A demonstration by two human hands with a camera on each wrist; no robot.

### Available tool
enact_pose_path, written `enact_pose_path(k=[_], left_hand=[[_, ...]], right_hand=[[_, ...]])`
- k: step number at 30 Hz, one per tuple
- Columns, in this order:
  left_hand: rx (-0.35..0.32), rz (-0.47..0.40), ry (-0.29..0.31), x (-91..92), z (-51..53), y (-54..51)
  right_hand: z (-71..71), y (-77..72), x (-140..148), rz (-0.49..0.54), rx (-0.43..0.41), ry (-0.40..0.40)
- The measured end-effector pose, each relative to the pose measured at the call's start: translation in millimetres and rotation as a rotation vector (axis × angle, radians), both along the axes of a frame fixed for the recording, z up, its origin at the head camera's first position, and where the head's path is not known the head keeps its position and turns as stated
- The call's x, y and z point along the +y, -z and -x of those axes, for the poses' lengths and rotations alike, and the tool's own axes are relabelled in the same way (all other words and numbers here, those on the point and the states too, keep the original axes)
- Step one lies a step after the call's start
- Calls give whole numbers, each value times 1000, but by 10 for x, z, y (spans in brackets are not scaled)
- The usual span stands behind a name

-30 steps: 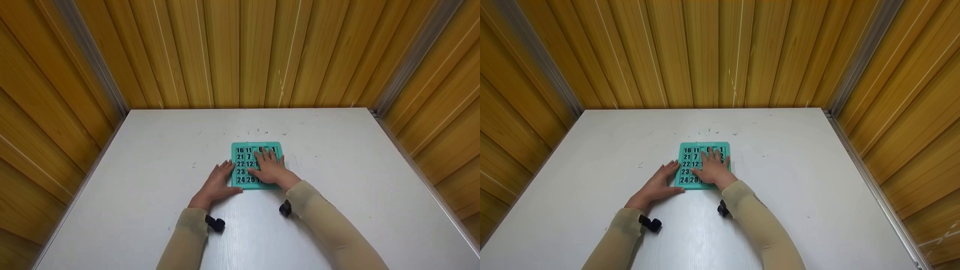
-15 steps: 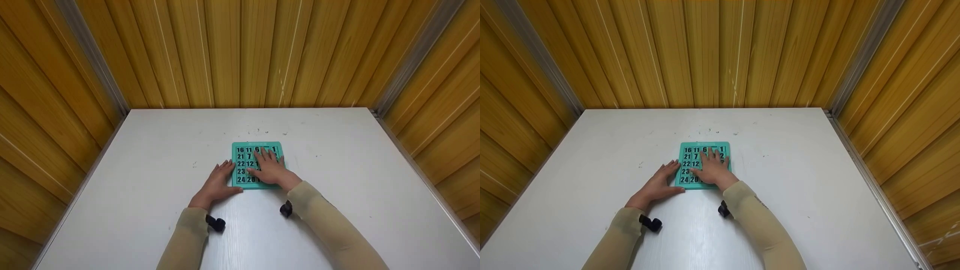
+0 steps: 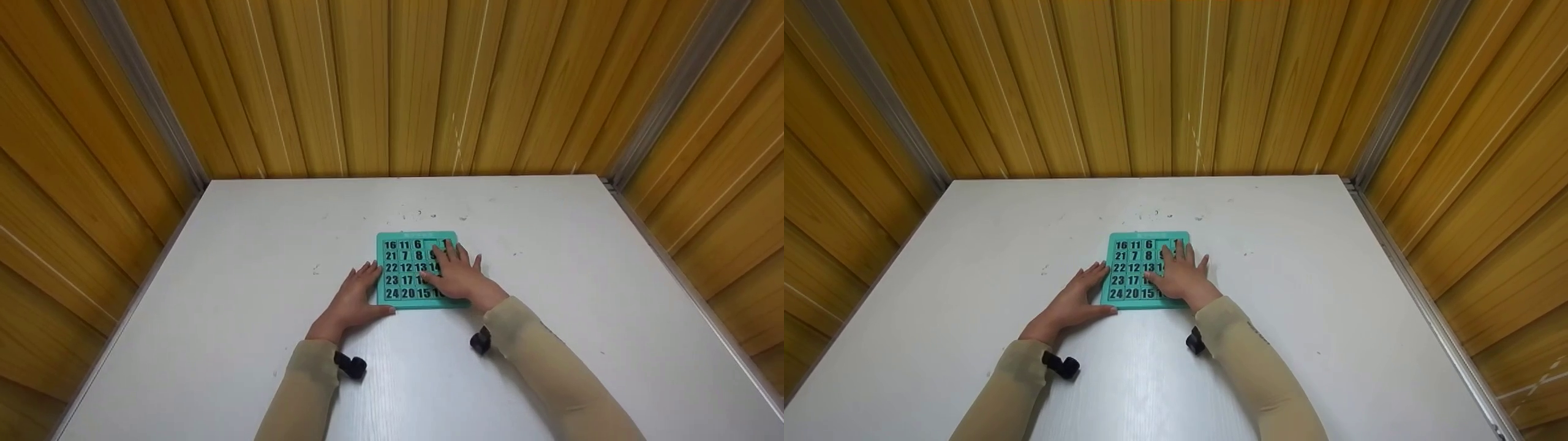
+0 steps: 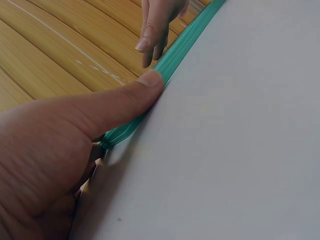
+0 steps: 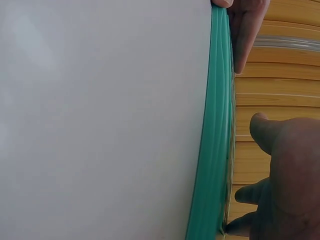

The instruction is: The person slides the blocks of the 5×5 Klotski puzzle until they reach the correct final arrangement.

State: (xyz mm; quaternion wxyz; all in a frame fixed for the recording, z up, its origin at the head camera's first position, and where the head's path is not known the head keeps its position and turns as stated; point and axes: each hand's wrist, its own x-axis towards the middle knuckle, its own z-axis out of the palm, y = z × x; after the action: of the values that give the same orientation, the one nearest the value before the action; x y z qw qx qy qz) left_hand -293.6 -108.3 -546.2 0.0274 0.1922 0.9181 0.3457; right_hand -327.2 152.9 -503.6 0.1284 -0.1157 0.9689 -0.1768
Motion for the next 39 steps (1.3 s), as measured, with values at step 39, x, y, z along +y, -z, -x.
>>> enact_pose_path(k=[39], left_hand=[[-6, 1, 8, -8, 7, 0]], right_hand=[[-168, 2, 89, 4, 6, -47]])
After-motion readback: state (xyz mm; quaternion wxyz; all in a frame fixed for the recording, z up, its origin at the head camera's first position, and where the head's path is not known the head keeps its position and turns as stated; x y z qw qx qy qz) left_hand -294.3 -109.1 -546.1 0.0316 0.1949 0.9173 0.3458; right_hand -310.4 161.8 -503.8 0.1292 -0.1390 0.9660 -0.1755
